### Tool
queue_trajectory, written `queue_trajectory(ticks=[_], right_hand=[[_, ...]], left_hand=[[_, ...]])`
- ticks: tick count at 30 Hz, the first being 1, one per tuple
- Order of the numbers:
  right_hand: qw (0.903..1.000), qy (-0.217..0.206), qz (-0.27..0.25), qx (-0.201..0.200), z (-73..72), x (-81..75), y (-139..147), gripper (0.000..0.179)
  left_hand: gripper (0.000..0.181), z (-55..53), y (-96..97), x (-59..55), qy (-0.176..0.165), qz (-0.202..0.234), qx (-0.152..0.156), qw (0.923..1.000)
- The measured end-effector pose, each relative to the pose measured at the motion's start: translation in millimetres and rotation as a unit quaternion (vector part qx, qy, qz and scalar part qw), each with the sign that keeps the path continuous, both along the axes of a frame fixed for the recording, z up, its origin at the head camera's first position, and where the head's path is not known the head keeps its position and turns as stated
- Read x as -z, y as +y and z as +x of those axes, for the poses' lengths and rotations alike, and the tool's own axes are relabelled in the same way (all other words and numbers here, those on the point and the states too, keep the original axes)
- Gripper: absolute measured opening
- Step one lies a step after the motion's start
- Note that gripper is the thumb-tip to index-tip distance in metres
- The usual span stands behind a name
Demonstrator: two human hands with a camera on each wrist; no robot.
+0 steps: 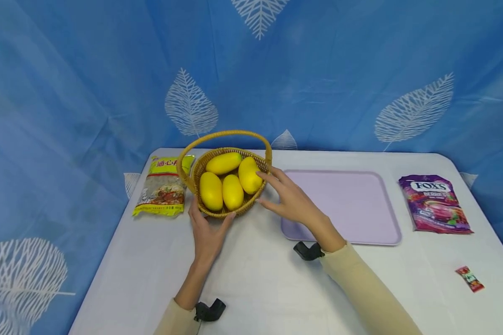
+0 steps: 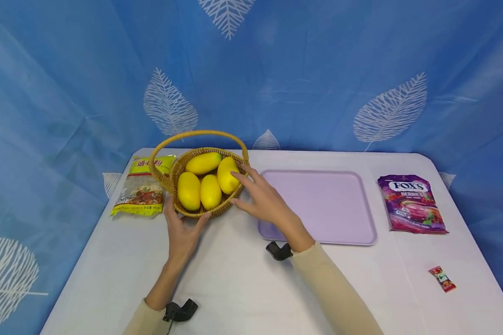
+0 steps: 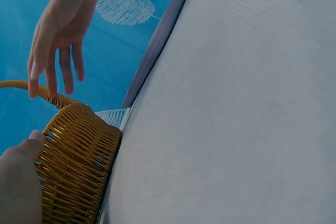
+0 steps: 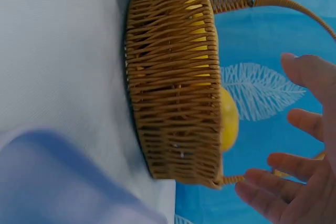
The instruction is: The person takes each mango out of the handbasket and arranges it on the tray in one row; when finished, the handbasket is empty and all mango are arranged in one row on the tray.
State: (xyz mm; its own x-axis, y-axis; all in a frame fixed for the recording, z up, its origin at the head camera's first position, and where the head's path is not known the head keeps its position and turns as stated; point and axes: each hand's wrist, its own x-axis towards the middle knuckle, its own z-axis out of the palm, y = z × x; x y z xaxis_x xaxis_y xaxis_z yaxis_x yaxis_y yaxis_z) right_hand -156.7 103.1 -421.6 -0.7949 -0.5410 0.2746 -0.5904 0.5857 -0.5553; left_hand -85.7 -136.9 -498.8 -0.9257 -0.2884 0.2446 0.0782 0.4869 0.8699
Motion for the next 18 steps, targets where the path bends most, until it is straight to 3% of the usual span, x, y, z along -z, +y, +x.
queue_trajectory(ticks=[11,18], right_hand=[[0.9985,-0.038,0.038,-0.013,-38.0,-0.1,-31,0.063],[0.9948,-0.059,0.078,-0.028,-54.2,3.4,-40,0.062]], left_hand=[[0.104,-1.8,-1.9,12.8,0.012,0.009,-0.002,0.9999],[0.103,-2.5,-4.1,12.0,0.014,0.001,-0.004,0.9999]])
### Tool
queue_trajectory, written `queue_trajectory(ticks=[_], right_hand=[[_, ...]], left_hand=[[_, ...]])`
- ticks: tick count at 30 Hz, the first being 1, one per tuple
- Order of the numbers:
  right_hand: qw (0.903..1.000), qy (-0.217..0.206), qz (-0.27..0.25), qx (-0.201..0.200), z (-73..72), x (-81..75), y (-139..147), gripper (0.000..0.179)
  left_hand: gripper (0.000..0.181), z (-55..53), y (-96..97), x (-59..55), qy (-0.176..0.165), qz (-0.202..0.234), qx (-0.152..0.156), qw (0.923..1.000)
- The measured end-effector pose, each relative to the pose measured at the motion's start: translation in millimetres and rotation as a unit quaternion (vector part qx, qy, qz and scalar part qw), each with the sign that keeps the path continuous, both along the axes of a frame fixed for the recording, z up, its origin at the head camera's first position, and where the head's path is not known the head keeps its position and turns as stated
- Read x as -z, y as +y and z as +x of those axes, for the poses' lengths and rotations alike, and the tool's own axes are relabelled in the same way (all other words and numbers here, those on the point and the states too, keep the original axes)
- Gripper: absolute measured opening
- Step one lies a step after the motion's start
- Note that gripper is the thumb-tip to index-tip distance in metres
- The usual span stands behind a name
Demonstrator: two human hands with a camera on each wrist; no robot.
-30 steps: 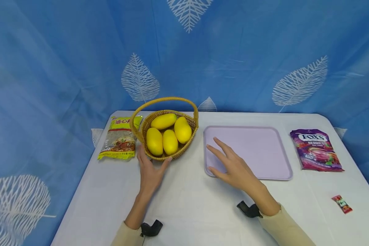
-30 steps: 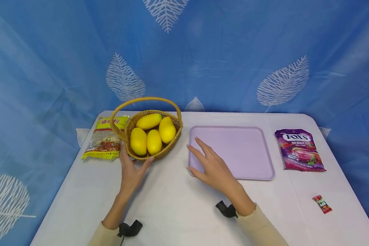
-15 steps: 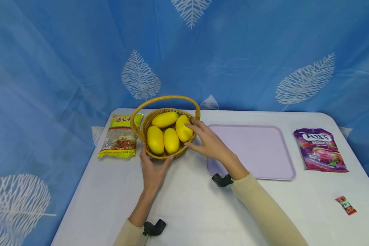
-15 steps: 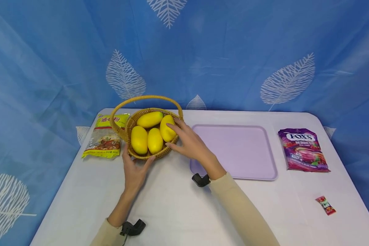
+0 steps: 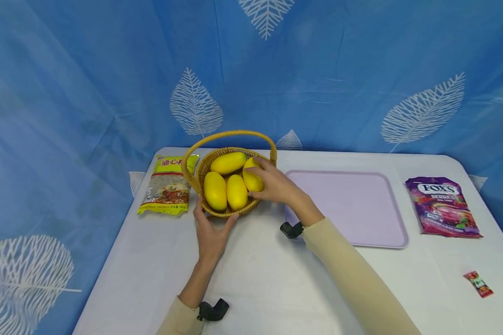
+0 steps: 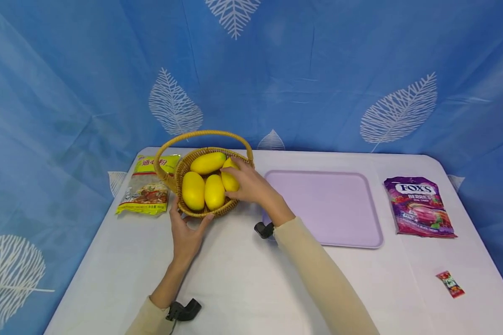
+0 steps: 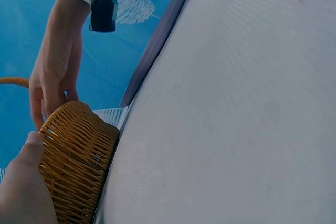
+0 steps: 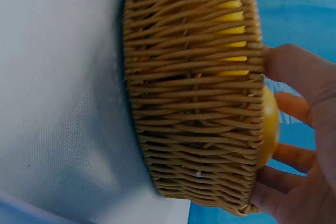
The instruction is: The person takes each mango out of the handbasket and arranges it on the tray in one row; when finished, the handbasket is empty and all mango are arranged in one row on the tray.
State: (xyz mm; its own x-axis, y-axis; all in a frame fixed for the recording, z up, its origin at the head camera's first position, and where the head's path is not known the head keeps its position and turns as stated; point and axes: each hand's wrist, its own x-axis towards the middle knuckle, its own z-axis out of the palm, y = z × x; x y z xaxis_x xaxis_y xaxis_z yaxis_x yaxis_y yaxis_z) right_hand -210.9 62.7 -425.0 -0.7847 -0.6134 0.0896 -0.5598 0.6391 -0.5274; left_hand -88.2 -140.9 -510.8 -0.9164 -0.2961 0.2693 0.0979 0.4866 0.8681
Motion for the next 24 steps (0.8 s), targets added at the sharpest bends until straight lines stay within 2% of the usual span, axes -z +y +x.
queue_trajectory(ticks=[4,9,24], right_hand=[[0.9998,-0.007,0.016,-0.001,-5.7,2.7,-3.1,0.061],[0.9999,-0.007,0.013,0.006,-8.7,5.7,-5.0,0.058],[0.9998,-0.006,0.001,0.021,-6.1,7.4,-5.5,0.06]], left_hand=[[0.104,-0.2,-0.2,-1.3,-0.001,-0.006,-0.001,1.0],[0.105,-0.7,-0.8,-2.2,0.0,-0.01,-0.001,0.9999],[0.103,-0.5,-1.3,-1.9,-0.008,-0.006,-0.002,0.9999]])
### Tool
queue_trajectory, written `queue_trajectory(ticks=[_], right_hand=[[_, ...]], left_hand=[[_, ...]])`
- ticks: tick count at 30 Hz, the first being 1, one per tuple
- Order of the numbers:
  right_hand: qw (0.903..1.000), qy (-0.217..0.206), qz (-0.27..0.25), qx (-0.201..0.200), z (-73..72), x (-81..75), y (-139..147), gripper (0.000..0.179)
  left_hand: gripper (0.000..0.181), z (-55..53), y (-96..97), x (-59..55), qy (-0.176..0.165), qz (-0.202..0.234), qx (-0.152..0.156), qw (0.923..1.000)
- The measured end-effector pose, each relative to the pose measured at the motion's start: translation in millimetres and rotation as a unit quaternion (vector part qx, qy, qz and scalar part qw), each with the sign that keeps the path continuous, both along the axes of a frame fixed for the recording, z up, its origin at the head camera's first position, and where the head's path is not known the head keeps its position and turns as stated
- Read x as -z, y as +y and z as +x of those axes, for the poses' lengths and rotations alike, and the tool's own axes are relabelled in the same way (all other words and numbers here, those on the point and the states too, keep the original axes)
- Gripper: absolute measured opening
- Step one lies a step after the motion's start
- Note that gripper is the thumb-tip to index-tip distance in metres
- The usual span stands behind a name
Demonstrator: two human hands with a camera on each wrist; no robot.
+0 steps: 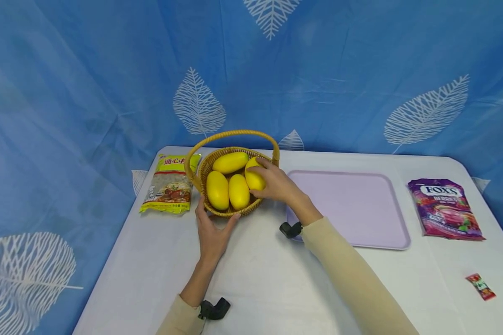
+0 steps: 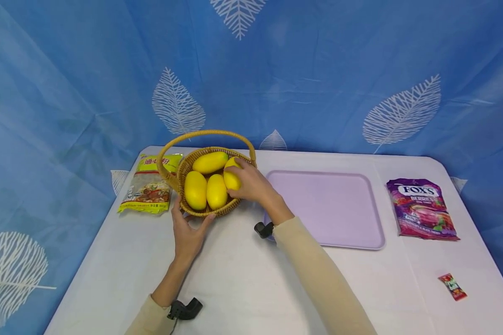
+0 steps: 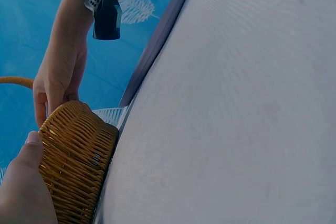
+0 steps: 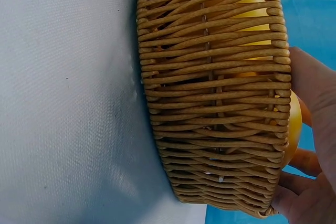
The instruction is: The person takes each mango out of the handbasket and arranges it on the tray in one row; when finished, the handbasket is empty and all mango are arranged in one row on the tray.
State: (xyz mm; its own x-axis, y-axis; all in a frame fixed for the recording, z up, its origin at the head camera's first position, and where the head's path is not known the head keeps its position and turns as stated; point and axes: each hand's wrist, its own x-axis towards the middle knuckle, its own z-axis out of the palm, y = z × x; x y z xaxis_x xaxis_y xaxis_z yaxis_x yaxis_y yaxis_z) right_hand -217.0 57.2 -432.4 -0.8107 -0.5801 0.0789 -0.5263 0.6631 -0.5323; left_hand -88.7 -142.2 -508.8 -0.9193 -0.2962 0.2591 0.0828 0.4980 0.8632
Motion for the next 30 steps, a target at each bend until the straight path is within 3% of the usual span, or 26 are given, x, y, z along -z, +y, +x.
queue_trajectory(ticks=[11,18,23,30], right_hand=[[0.9999,-0.001,-0.011,0.008,1.4,-0.7,-1,0.058],[0.9996,0.008,-0.029,0.004,2.9,-13.5,-2,0.057],[0.9989,0.014,-0.044,0.009,11.0,-22.2,1,0.057],[0.9925,0.066,-0.103,0.012,32.5,-33.8,12,0.058]], left_hand=[[0.104,-0.2,0.3,-0.2,0.001,0.0,0.0,1.0],[0.105,0.7,-0.6,-0.5,-0.006,0.001,-0.002,1.0],[0.104,1.2,-0.8,0.1,-0.004,0.0,-0.002,1.0],[0.103,1.4,-0.4,0.6,0.007,-0.001,0.002,1.0]])
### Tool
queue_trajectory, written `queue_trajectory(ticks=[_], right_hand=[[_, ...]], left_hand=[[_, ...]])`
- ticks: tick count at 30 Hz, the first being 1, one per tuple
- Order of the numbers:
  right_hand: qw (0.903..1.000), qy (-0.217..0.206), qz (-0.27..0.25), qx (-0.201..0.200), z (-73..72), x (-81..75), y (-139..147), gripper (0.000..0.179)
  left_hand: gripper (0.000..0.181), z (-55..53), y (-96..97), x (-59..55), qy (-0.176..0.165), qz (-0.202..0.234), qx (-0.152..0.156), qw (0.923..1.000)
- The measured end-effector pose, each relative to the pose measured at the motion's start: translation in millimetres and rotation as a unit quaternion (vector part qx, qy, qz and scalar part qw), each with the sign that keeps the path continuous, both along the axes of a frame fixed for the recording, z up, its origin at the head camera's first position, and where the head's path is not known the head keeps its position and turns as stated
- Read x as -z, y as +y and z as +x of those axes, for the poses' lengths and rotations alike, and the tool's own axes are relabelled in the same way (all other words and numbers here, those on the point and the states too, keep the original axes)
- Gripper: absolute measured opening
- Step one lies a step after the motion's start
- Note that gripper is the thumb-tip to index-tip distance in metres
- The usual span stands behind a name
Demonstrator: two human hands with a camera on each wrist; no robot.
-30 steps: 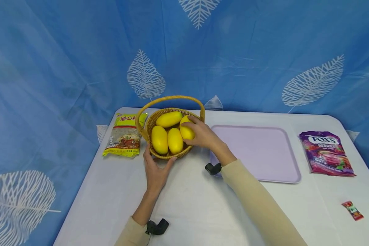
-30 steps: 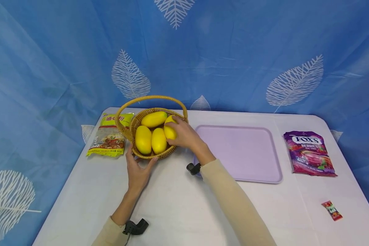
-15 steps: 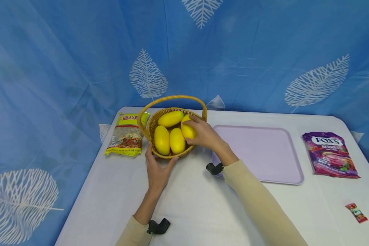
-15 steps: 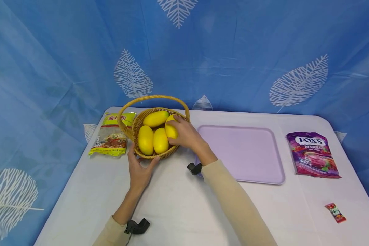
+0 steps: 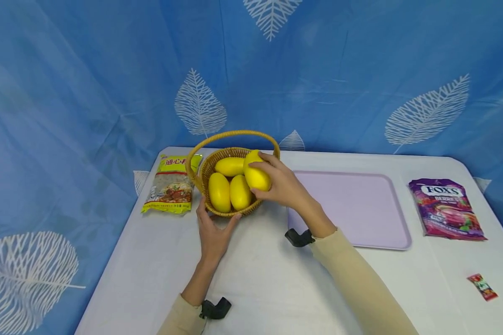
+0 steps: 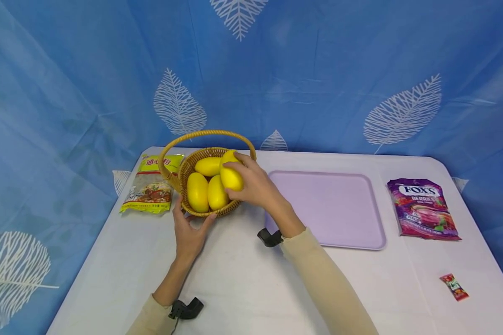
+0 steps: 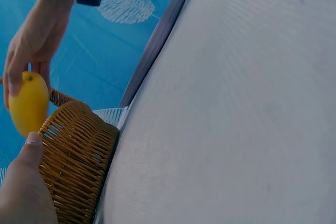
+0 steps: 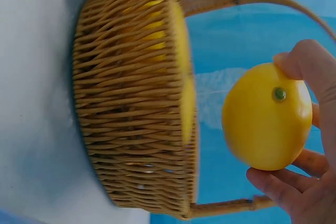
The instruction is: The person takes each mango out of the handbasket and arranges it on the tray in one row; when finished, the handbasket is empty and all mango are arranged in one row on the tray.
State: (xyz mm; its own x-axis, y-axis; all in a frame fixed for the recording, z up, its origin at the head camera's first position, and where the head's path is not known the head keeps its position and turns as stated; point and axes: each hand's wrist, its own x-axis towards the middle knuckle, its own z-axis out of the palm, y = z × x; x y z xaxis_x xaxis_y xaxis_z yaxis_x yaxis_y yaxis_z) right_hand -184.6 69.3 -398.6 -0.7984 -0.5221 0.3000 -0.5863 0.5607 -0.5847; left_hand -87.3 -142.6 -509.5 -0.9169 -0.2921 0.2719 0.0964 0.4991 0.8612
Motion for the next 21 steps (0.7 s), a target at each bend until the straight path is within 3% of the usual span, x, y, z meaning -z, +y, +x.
queue_trajectory(ticks=[4,9,12,16,21], right_hand=[[0.9978,0.043,-0.05,-0.008,19.0,-12.0,9,0.058],[0.9879,0.119,-0.099,-0.011,43.8,-25.0,24,0.061],[0.9832,0.14,-0.117,-0.001,54.8,-28.2,37,0.063],[0.9832,0.132,-0.122,0.032,59.1,-18.7,55,0.063],[0.9878,0.092,-0.101,0.075,57.2,10.5,75,0.063]], left_hand=[[0.103,-0.2,0.2,0.1,-0.005,0.0,-0.004,1.0],[0.103,-0.5,0.6,0.1,-0.009,-0.002,-0.006,0.9999],[0.103,-0.6,1.2,-0.5,-0.008,-0.002,-0.006,0.9999],[0.104,-0.3,1.0,-0.7,-0.002,-0.004,-0.005,1.0],[0.103,-0.3,0.8,-0.8,-0.005,-0.004,-0.005,1.0]])
